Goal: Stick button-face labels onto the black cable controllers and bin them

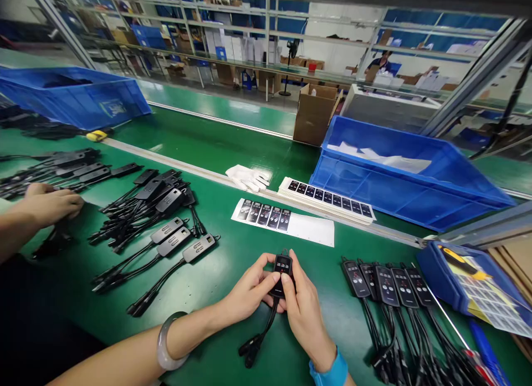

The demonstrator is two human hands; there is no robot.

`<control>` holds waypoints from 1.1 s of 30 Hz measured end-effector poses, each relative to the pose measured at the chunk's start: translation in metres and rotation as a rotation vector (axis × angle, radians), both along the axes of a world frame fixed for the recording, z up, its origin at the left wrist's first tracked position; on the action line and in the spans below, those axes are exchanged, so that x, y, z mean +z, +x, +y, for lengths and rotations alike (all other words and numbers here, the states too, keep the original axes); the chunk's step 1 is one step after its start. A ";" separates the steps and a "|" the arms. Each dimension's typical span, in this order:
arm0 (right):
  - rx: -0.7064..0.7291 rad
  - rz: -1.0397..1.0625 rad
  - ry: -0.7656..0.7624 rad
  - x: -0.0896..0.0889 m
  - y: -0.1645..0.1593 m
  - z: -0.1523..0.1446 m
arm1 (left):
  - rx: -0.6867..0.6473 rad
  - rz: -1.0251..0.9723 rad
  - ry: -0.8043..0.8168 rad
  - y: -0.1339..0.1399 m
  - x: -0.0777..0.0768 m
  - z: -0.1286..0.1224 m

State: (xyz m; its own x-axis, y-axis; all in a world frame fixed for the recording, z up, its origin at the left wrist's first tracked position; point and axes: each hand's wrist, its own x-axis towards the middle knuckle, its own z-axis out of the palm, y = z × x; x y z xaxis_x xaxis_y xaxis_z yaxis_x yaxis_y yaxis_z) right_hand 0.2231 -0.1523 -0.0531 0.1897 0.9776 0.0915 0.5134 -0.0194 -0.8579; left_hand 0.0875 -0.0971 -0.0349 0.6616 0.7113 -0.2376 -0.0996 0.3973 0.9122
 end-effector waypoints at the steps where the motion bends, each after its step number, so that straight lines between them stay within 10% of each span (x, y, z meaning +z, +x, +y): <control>1: -0.018 -0.059 0.014 0.002 -0.001 0.000 | 0.014 -0.020 -0.011 0.001 -0.001 0.001; 6: -0.002 -0.394 0.141 0.021 0.005 0.004 | -0.085 -0.059 0.110 -0.003 0.000 0.014; 12: -0.283 -0.969 0.005 0.039 0.060 -0.009 | 0.074 0.621 1.066 -0.020 -0.002 0.049; 17: -0.342 -1.289 -0.238 0.044 0.095 -0.013 | 0.060 1.110 1.237 -0.025 -0.010 0.064; 27: -0.034 -0.542 0.152 0.015 0.043 0.141 | 0.057 1.178 1.266 -0.024 -0.016 0.059; 33: -0.097 -0.284 0.254 0.007 0.034 0.146 | 0.094 1.163 1.263 -0.023 -0.024 0.061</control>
State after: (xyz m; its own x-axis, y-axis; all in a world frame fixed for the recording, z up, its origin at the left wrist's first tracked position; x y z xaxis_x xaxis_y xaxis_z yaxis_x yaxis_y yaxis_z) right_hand 0.2573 -0.0061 -0.0464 0.2127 0.8959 0.3900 0.7373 0.1148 -0.6657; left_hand 0.0641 -0.0364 -0.0587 0.5093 0.8438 0.1691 0.8106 -0.5364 0.2352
